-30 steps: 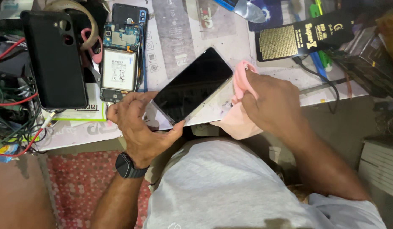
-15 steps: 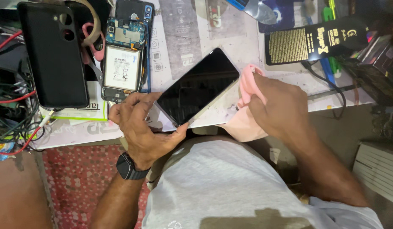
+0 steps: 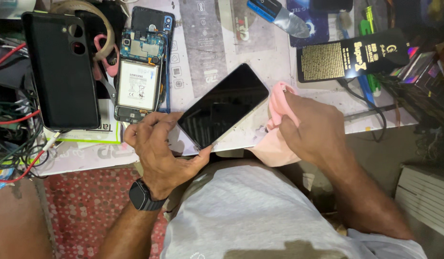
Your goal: The person repeatedly wipes the screen of a black smartphone with a pink cloth. They rotate the phone and wipe different areas of the screen multiple times.
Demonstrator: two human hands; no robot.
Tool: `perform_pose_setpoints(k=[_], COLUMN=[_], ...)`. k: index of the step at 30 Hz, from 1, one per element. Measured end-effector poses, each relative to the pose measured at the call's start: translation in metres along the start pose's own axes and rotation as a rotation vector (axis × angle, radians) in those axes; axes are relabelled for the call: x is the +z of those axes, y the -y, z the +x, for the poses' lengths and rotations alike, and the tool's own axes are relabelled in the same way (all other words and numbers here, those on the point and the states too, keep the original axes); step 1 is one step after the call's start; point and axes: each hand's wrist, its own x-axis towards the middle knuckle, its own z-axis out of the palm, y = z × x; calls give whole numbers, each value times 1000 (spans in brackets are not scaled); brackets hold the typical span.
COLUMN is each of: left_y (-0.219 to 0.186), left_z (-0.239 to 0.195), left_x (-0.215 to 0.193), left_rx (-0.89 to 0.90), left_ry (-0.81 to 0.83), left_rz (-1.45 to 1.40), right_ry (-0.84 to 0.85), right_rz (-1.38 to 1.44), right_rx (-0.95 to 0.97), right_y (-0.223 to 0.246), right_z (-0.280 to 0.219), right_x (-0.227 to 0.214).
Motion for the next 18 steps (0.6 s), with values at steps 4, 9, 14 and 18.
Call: perform_pose_setpoints(k=[4,9,14,18], left_y=[1,0,-2,-3], left_z=[0,1,3,4], left_x=[0,0,-2,-3], left_rx=[8,-8,-54,-67], left_ry=[6,20,49,57], left_rz=[4,4,1,-11], right_ry=[10,56,82,77], right_rz=[7,40,66,60], right_rx=[6,20,28,34], right_y=[0,6,13,10], right_z=[0,2,7,6], right_x=[0,-4,-8,-5])
